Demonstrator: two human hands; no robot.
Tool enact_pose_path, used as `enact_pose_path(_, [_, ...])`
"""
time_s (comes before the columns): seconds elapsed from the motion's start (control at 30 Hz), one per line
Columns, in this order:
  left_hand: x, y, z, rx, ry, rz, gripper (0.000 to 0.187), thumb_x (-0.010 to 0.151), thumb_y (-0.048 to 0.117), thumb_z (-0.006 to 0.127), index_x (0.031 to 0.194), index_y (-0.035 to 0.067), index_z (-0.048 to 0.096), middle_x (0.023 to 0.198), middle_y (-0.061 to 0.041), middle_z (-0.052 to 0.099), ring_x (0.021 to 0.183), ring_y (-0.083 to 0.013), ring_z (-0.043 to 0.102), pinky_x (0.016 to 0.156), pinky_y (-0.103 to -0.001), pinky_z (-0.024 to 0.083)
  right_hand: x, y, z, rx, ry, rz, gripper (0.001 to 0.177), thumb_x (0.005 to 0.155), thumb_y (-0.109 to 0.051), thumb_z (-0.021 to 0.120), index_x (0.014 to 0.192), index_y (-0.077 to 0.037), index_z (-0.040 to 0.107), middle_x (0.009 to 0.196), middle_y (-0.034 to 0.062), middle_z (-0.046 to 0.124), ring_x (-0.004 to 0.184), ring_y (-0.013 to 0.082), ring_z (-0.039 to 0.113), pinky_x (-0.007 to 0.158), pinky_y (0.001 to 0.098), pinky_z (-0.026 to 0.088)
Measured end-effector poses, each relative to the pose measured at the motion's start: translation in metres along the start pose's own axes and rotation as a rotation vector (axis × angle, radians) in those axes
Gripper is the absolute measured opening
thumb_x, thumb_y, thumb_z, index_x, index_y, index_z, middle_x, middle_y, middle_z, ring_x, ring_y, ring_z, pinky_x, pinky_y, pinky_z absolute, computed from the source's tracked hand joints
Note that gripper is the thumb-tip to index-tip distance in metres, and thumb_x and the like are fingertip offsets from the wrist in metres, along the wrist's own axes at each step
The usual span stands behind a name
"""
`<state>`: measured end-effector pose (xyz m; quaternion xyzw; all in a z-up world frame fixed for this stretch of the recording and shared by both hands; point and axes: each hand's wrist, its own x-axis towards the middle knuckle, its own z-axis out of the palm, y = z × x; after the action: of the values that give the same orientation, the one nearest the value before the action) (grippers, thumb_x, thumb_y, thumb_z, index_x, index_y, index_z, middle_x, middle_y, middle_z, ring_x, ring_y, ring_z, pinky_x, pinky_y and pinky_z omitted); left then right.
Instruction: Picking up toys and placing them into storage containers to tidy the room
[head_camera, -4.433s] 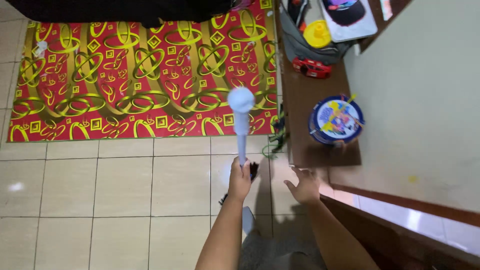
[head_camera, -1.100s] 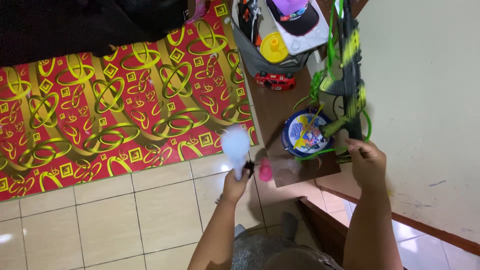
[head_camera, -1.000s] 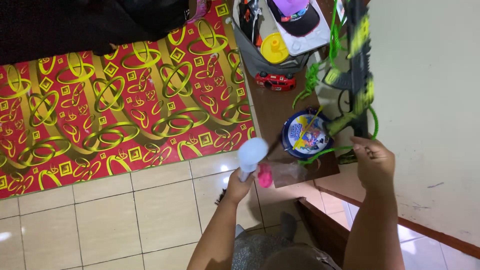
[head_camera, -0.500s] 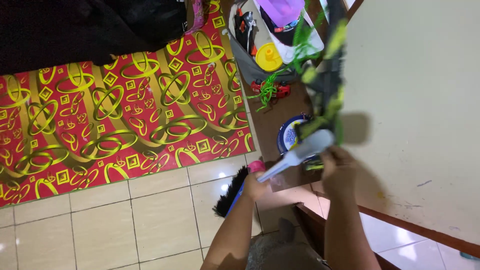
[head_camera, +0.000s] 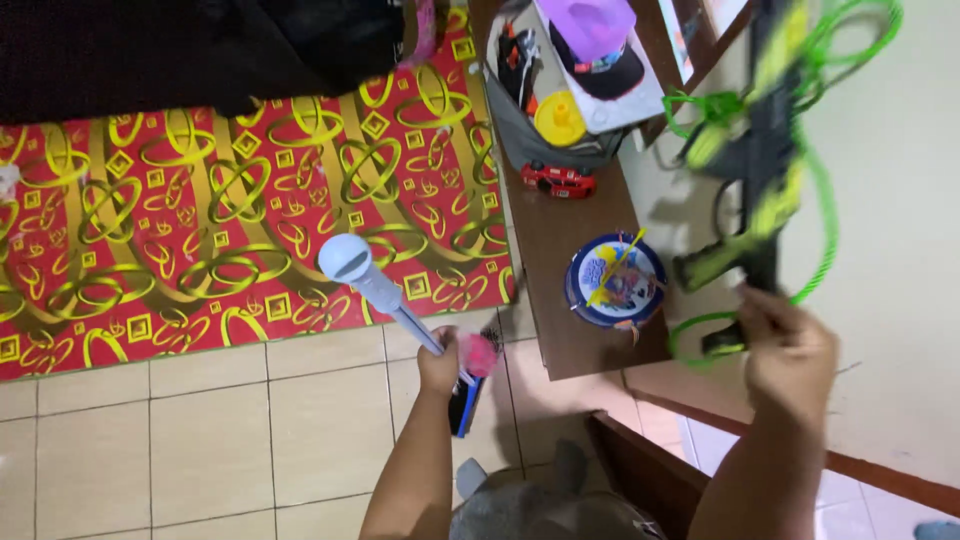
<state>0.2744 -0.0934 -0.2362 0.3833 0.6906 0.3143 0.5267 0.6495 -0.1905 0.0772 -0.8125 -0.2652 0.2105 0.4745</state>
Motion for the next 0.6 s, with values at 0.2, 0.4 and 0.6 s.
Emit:
enact_pose_path(0.2, [-0.006, -0.008, -0.018, 0.023, -0.109, 0.057, 0.017, 0.092, 0.022, 0.072, 0.105, 0.013, 0.079, 0.08, -0.011, 0.076, 0.054, -0.0185, 0.065, 0.051, -0.031, 0.057, -0.018, 0.063, 0.025, 0.093, -0.065, -0.294, 0.015, 0.104, 0.006, 0.066, 0.118, 0.006, 0.072, 0.111, 0.0266, 0.069, 0.098, 0.0267, 0.064, 0.092, 0.0424, 0.053])
enact_pose_path(0.4, [-0.063, 0.056, -0.048, 0.124, -0.261, 0.264, 0.019, 0.081, 0.015, 0.076, 0.098, 0.01, 0.083, 0.093, -0.018, 0.079, 0.09, -0.0278, 0.074, 0.086, -0.042, 0.059, -0.041, 0.072, 0.047, 0.198, -0.243, -0.248, 0.02, 0.098, 0.006, 0.062, 0.115, 0.0, 0.072, 0.123, 0.0185, 0.069, 0.108, 0.0227, 0.063, 0.1, 0.0433, 0.05])
enact_pose_path(0.6, [-0.122, 0.104, -0.042, 0.08, -0.267, 0.294, 0.039, 0.072, 0.016, 0.083, 0.107, 0.0, 0.078, 0.1, -0.024, 0.076, 0.103, -0.0389, 0.072, 0.091, -0.05, 0.056, -0.075, 0.084, 0.081, 0.209, -0.38, -0.031, 0.039, 0.095, 0.009, 0.06, 0.123, -0.01, 0.078, 0.098, 0.018, 0.073, 0.086, 0.0246, 0.065, 0.082, 0.0403, 0.059])
